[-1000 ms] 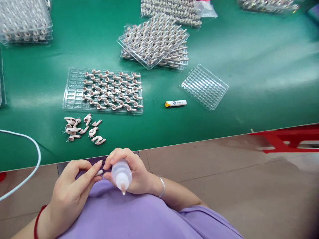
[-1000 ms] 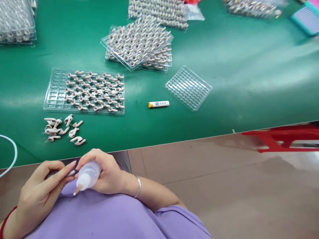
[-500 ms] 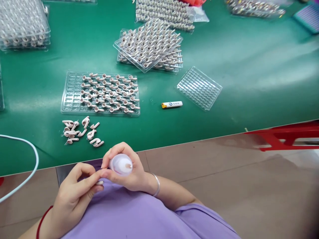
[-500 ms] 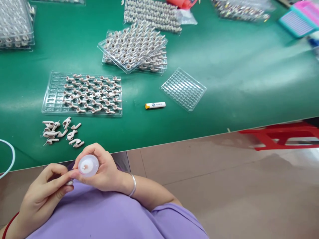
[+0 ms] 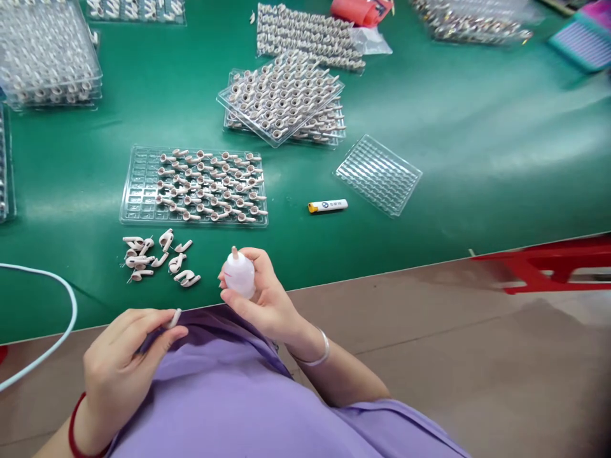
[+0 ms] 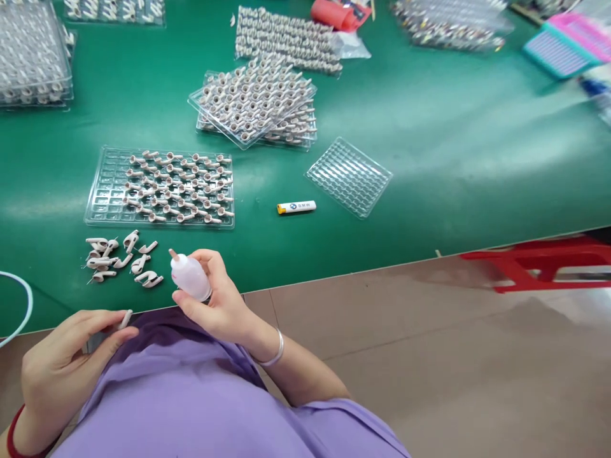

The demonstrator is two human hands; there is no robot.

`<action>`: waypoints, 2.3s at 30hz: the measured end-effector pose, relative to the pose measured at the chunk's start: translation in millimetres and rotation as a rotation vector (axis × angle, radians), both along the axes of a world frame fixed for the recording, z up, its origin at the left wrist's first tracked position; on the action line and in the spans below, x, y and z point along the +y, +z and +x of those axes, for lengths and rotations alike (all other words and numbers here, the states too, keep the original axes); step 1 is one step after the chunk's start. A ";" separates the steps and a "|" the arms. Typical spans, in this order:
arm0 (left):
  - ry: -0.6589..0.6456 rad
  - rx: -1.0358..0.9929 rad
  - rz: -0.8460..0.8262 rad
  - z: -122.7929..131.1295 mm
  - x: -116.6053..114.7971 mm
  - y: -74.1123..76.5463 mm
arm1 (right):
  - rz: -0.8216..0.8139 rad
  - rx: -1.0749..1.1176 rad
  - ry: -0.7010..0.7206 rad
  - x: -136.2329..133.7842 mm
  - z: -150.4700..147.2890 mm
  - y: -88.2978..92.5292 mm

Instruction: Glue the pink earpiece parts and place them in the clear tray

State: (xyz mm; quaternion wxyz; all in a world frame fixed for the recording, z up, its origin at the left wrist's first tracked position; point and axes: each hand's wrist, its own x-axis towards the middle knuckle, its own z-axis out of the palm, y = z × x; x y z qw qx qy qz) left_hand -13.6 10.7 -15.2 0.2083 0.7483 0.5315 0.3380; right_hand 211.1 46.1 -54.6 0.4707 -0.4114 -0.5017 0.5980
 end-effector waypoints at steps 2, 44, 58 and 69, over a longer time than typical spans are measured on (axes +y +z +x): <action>-0.010 0.008 0.017 1.3 0.1 0.3 | -0.010 0.020 0.011 -3.8 -5.0 -0.6; 0.318 -0.853 -0.907 16.1 -0.1 1.1 | -0.062 0.262 0.057 -12.9 -29.1 11.4; 0.468 -1.085 -1.145 29.1 5.5 2.5 | 0.017 0.142 0.025 -19.7 -38.5 -2.4; 0.409 -0.146 -0.076 -15.6 27.5 2.8 | 0.053 -0.011 -0.113 -7.8 -13.3 -1.6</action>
